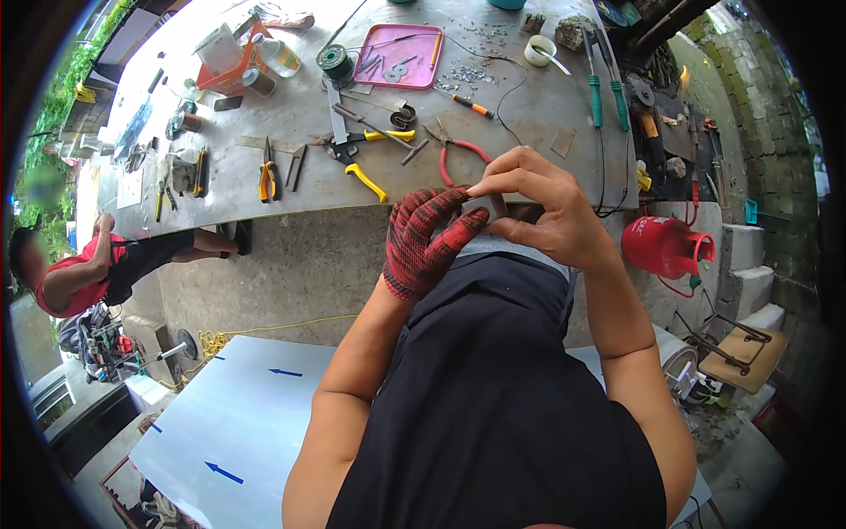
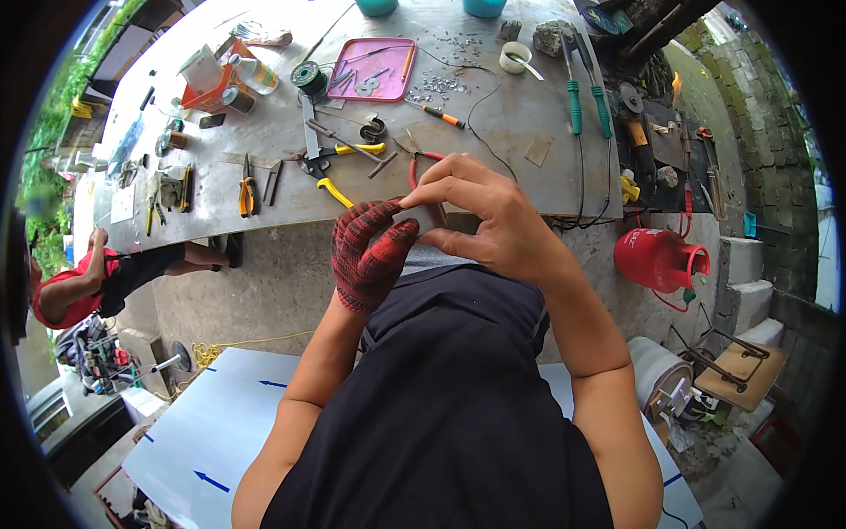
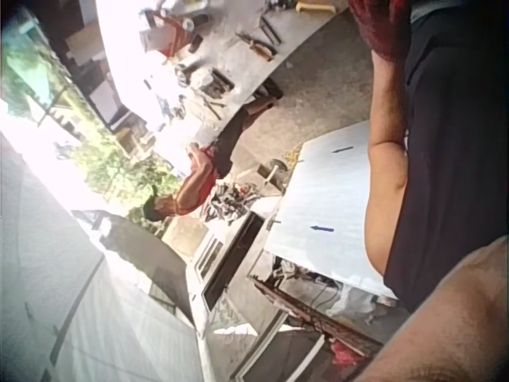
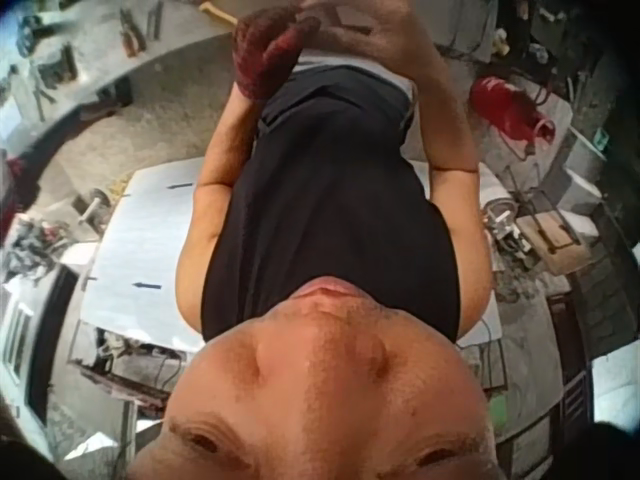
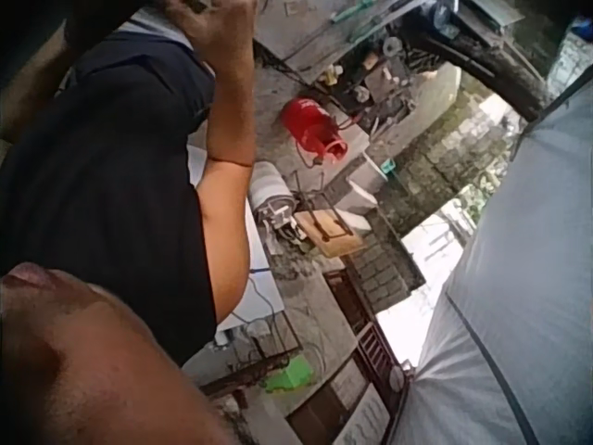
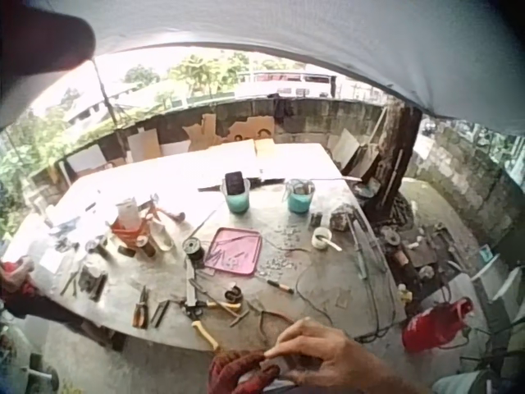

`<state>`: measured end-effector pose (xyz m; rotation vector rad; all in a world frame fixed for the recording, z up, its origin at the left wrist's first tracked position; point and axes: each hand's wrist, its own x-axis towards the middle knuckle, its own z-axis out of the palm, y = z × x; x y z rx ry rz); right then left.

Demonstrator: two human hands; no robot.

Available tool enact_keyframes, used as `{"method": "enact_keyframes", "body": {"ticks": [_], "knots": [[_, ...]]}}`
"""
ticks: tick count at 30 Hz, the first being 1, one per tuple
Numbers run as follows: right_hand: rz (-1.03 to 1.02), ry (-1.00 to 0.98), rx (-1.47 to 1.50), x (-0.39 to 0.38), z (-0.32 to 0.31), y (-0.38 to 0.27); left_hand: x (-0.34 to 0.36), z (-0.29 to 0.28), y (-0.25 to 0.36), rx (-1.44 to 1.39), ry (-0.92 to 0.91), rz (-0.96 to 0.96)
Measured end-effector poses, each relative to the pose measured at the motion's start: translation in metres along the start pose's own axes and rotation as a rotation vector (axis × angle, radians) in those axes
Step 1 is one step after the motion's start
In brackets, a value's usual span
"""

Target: The person uses a hammer to bend a metal rod into a hook shape on a workbench. They repeatedly strike the rod, check its curvature, and adjust its position using pliers and a file to refine the shape.

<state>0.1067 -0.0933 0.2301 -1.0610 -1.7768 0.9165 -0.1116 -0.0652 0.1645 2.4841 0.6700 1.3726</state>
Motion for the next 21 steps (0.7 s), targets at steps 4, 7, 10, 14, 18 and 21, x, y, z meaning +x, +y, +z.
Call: {"method": "enact_keyframes", "body": {"ticks": [4,7,10,14,18,21], "knots": [[-0.004,0.027,0.004,-0.011,-0.004,0.002,-0.002,0.003,0.006,-0.023,-0.04,-0.009],[0.021,0.038,0.029,-0.014,-0.002,0.001,-0.009,0.007,0.005,-0.016,-0.019,0.01],[-0.037,0.013,-0.039,-0.013,-0.006,0.003,-0.01,0.009,0.005,-0.029,-0.02,0.017],[-0.061,0.018,-0.059,-0.015,-0.009,0.004,-0.003,0.004,0.006,-0.015,-0.061,0.049],[-0.017,0.079,0.085,-0.018,-0.003,0.001,0.006,0.004,0.006,-0.008,-0.042,0.095],[0.013,0.093,0.132,-0.02,-0.002,0.0,0.007,0.004,0.005,0.028,-0.049,0.125]]}}
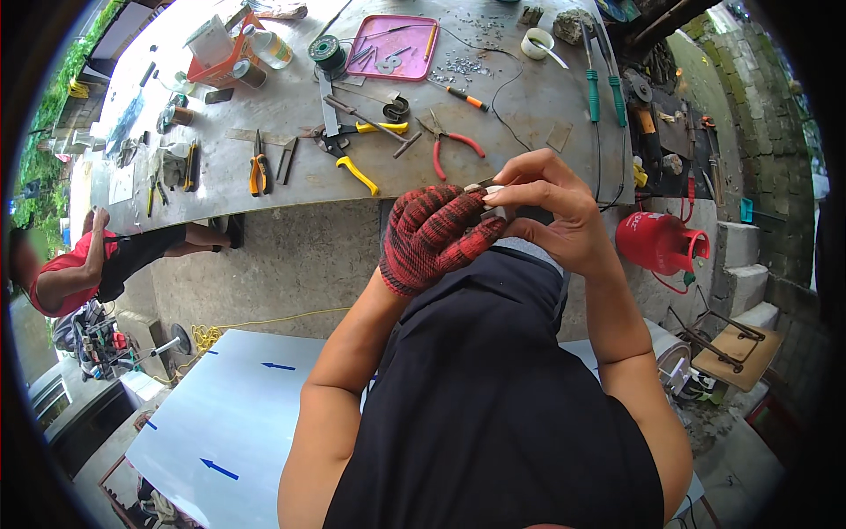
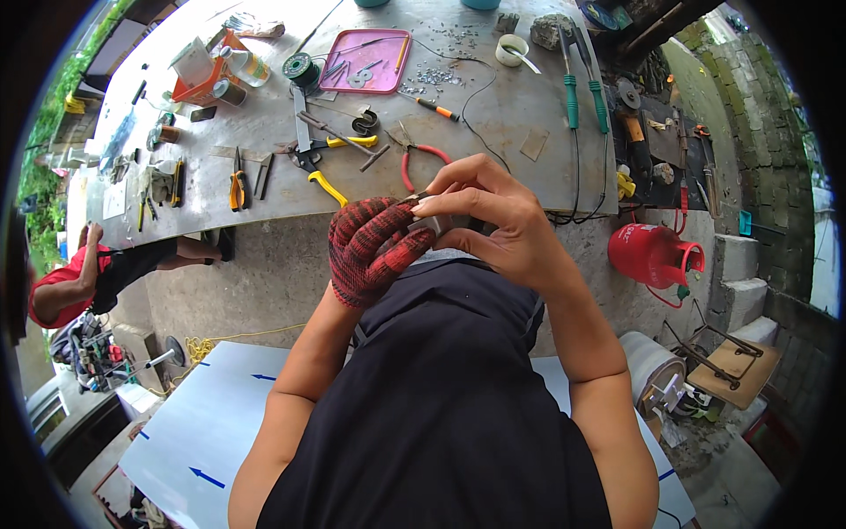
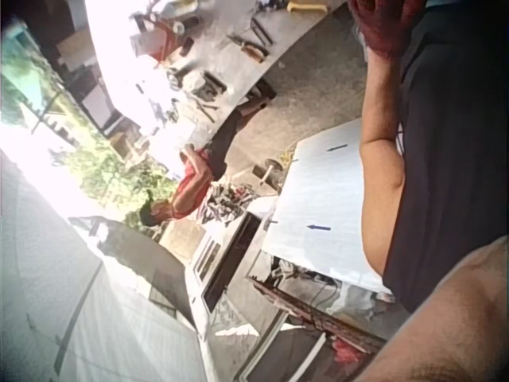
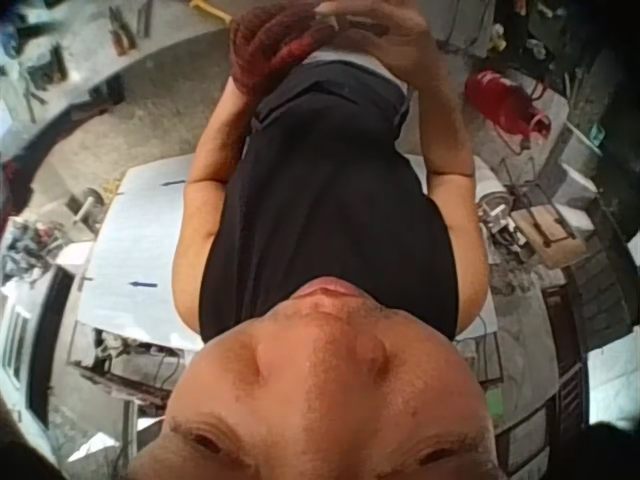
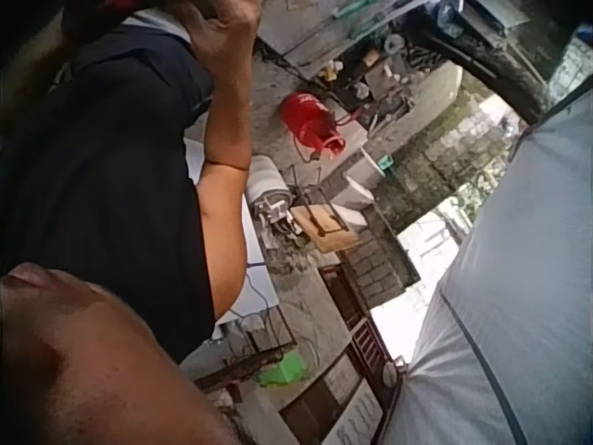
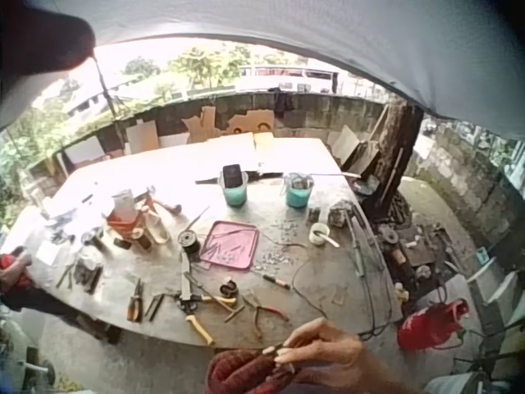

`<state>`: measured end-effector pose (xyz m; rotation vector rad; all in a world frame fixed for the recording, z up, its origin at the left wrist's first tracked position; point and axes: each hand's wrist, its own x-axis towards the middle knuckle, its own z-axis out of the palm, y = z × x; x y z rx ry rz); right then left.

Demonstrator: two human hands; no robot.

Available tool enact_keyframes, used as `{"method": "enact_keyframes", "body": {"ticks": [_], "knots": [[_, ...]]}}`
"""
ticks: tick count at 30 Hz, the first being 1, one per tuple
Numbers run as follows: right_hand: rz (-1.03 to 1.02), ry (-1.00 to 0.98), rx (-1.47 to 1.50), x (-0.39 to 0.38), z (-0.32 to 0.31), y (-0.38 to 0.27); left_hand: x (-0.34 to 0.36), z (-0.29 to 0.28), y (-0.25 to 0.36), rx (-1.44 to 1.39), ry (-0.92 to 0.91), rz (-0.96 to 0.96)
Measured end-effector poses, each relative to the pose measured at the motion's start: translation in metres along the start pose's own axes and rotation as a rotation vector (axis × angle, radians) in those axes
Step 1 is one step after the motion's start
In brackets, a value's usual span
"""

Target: The person uses a hammer to bend a metal rod into a hook shape on a workbench. They repeatedly strike the rod, check its curvature, and adjust its position using pliers and a file to refine the shape.

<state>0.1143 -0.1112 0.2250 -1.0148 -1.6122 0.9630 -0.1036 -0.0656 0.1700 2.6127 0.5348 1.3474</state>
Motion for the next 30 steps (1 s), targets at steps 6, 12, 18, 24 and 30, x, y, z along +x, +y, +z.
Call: {"method": "enact_keyframes", "body": {"ticks": [6,12,18,24,30], "knots": [[0.002,0.075,0.082,-0.008,-0.002,0.016,0.019,-0.018,0.005,0.143,-0.271,0.001],[0.11,0.168,0.426,-0.023,0.002,0.042,0.046,-0.027,0.019,0.134,-0.517,-0.07],[0.19,0.16,0.555,-0.03,0.002,0.049,0.051,-0.028,0.02,0.049,-0.513,-0.074],[0.277,0.172,0.565,-0.033,0.002,0.048,0.056,-0.03,0.026,-0.056,-0.564,-0.215],[0.325,0.174,0.589,-0.032,0.001,0.05,0.058,-0.031,0.023,0.032,-0.6,-0.165]]}}
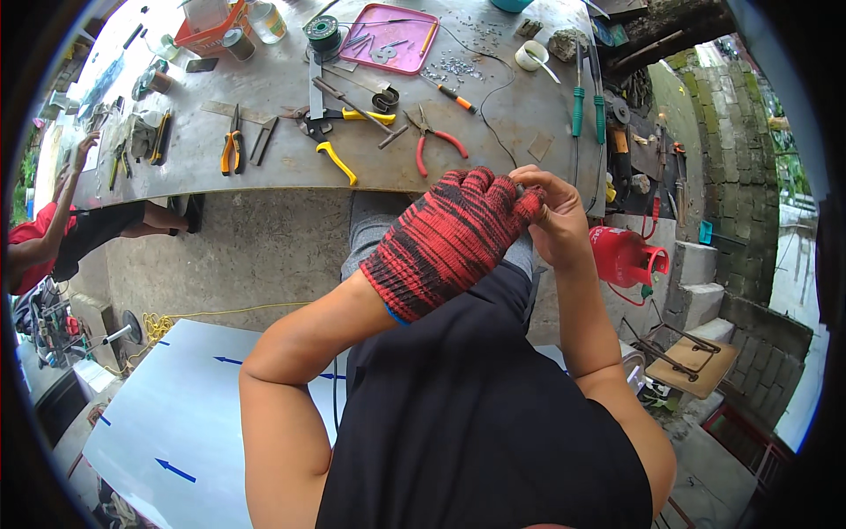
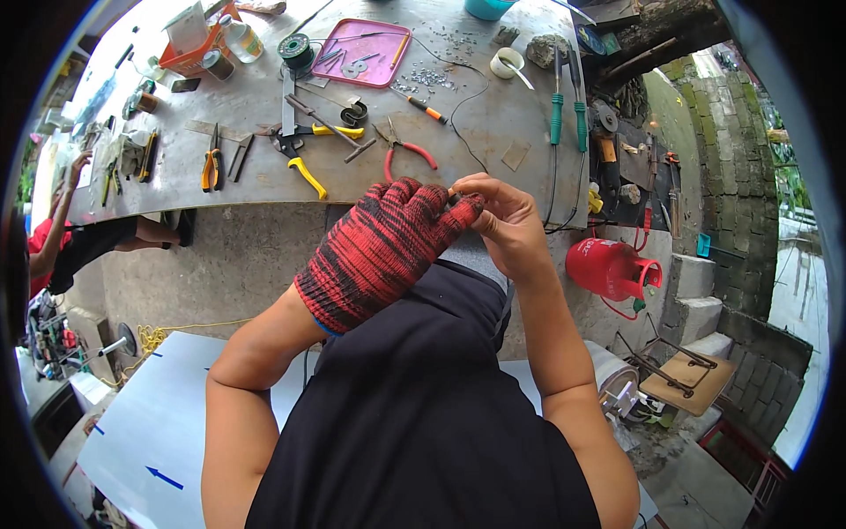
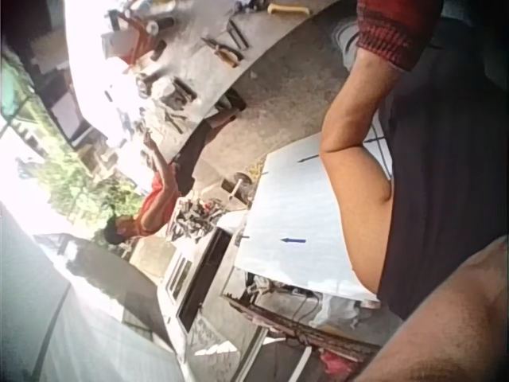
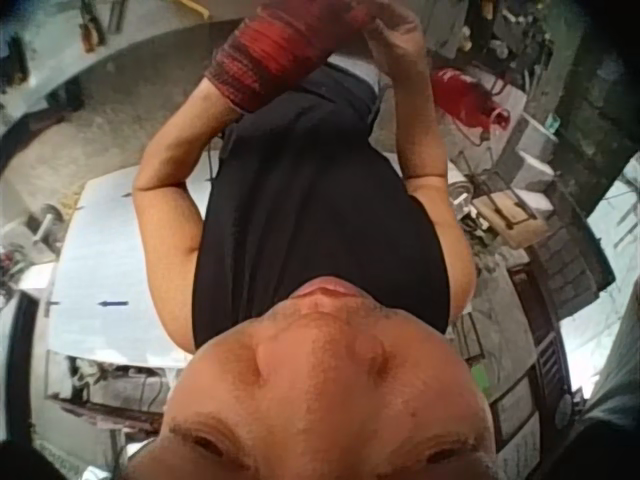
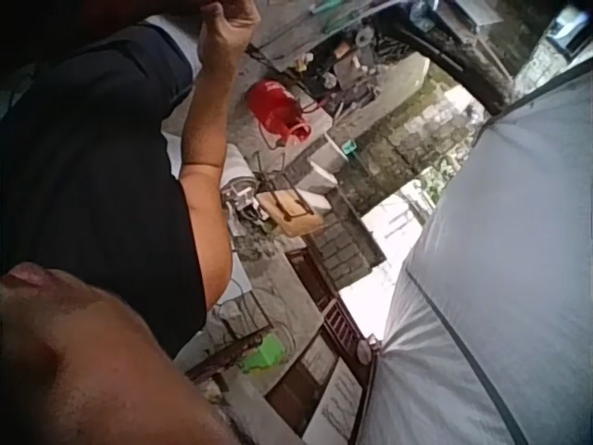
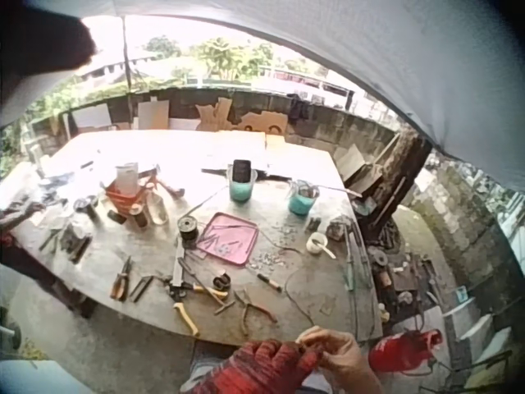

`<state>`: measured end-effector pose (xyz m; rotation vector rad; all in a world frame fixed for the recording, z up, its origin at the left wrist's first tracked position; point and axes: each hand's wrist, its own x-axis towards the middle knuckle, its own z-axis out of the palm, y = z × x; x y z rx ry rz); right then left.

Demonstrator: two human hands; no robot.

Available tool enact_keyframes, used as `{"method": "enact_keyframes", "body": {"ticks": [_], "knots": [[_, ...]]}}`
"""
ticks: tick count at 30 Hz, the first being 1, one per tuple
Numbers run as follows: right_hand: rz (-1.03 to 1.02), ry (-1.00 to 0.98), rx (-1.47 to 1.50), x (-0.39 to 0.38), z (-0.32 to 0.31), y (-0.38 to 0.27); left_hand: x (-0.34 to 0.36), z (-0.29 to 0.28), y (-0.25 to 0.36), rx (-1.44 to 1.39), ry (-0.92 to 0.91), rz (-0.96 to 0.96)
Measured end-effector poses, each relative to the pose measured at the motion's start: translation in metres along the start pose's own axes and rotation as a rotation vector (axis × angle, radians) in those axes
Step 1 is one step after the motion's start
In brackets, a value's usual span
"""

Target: The person uses a hammer to bend a metal rod into a hook shape on a workbench. They repeatedly strike the rod, check its curvature, and adjust its position using pliers and a file to refine the shape.

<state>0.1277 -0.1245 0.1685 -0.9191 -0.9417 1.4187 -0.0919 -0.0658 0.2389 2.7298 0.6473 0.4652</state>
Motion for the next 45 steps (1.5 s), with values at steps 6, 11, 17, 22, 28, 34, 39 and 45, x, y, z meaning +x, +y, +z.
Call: {"method": "enact_keyframes", "body": {"ticks": [6,11,17,22,28,34,39,45], "knots": [[0.028,-0.044,-0.035,0.003,-0.003,-0.004,-0.001,0.026,-0.014,-0.406,-0.011,-0.143],[0.129,0.005,-0.155,0.007,0.001,-0.008,-0.003,0.043,-0.024,-0.56,0.123,-0.251],[-0.008,0.128,-0.412,0.003,0.017,-0.005,-0.008,0.081,-0.036,-0.999,0.168,-0.419],[-0.069,0.156,-0.709,-0.004,0.018,-0.013,-0.009,0.083,-0.032,-1.038,0.218,-0.424],[0.033,0.181,-0.8,-0.005,0.018,-0.022,-0.008,0.096,-0.032,-0.714,0.321,-0.358],[-0.091,0.186,-0.85,-0.006,0.015,-0.015,-0.007,0.112,-0.035,-0.621,0.349,-0.301],[-0.096,0.206,-0.865,-0.009,0.012,-0.015,-0.005,0.119,-0.034,-0.559,0.411,-0.244],[-0.031,0.221,-0.84,-0.011,0.007,-0.014,-0.003,0.122,-0.034,-0.541,0.394,-0.227]]}}
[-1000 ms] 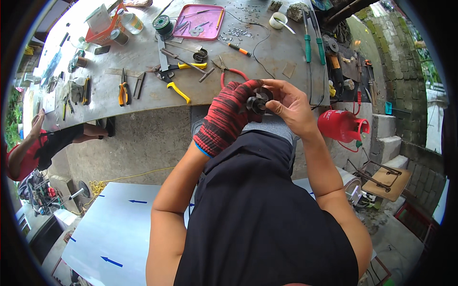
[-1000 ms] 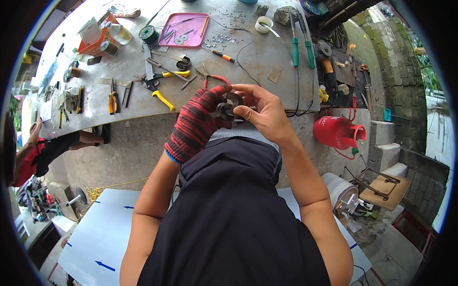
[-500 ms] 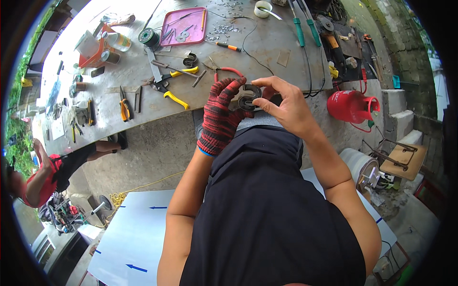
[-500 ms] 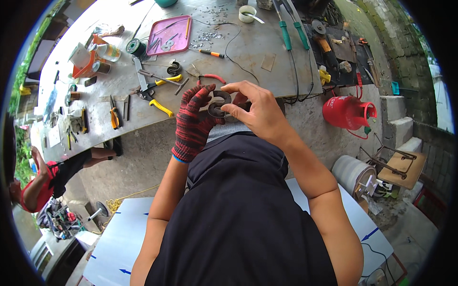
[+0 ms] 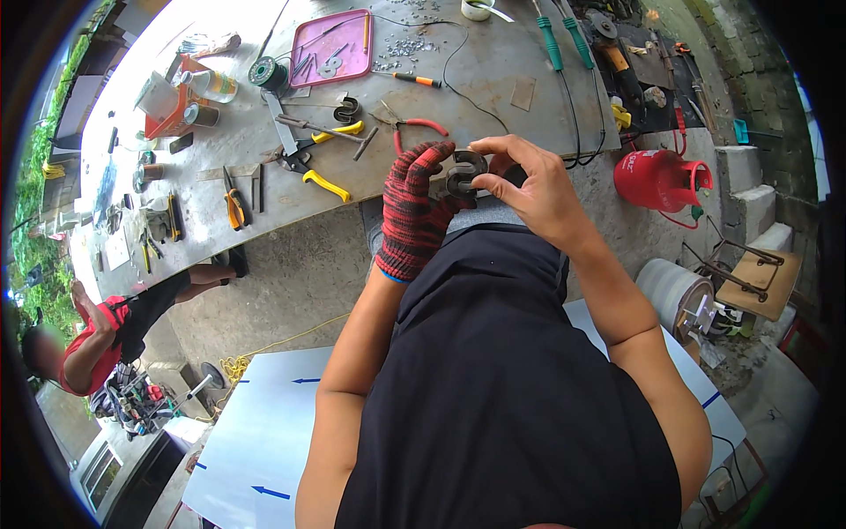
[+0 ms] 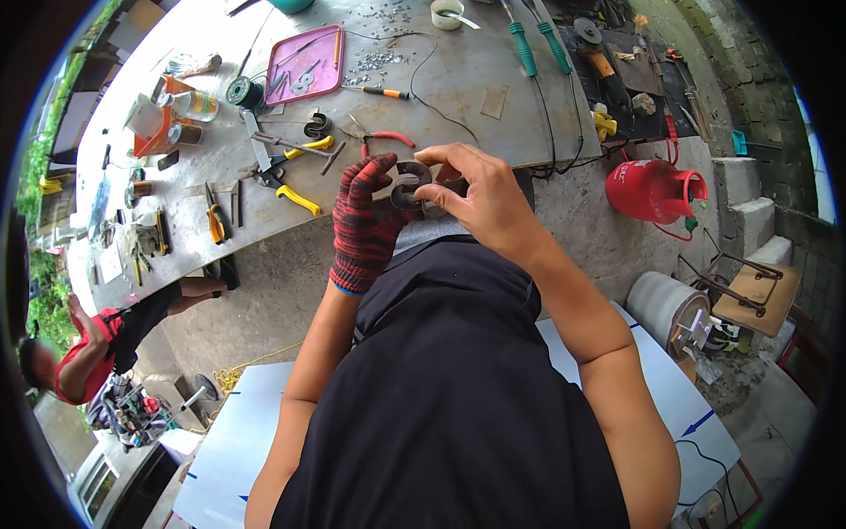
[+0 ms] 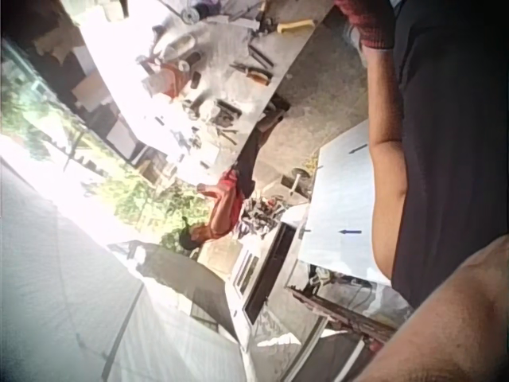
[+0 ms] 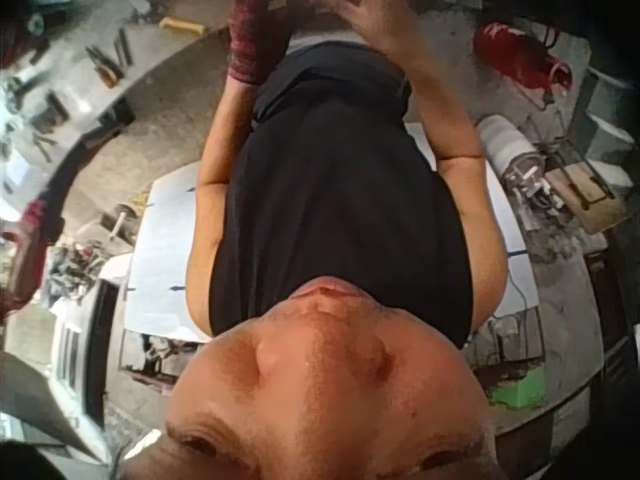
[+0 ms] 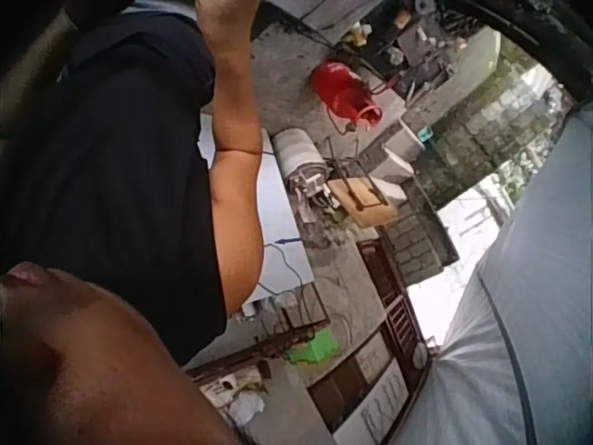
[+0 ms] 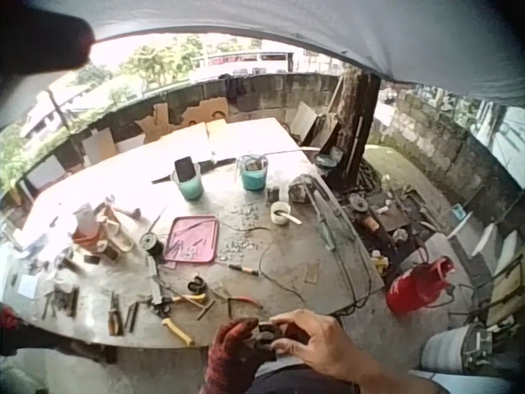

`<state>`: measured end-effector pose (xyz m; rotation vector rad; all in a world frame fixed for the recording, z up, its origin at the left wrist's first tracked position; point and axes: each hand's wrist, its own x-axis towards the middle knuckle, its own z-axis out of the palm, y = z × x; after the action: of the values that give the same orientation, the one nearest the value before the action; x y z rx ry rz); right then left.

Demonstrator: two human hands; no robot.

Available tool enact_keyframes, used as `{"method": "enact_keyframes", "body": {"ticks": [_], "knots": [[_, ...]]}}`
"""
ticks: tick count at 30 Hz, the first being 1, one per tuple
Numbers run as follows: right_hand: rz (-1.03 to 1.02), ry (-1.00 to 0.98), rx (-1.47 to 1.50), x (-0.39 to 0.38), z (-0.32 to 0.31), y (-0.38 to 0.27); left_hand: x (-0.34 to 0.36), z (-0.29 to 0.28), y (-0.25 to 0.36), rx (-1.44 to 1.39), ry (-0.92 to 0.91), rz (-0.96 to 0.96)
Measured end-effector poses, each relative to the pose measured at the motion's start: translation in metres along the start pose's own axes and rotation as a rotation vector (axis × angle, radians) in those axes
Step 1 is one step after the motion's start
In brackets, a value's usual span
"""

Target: The person uses a hammer to bend a metal rod into a hook shape on a workbench. They repeatedly strike the rod, check its curvature, and adjust its position using pliers and a file to refine the shape.

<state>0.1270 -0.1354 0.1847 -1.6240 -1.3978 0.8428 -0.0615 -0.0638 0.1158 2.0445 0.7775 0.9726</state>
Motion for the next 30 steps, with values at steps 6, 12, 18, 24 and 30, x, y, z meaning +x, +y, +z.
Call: {"method": "enact_keyframes", "body": {"ticks": [6,12,18,24,30], "knots": [[0.161,-0.024,0.319,0.002,0.001,0.017,0.003,-0.004,0.007,0.044,0.0,0.164],[0.192,-0.127,0.323,0.005,-0.011,0.005,-0.001,-0.007,0.01,0.081,-0.014,0.219],[0.339,-0.105,0.367,0.013,0.0,0.031,0.008,0.008,-0.003,0.088,-0.034,0.143],[0.508,-0.081,0.348,0.032,0.025,0.102,-0.005,0.046,-0.07,0.173,-0.156,-0.013],[0.589,-0.078,0.169,0.051,0.046,0.148,-0.005,0.063,-0.106,0.425,-0.289,-0.048]]}}
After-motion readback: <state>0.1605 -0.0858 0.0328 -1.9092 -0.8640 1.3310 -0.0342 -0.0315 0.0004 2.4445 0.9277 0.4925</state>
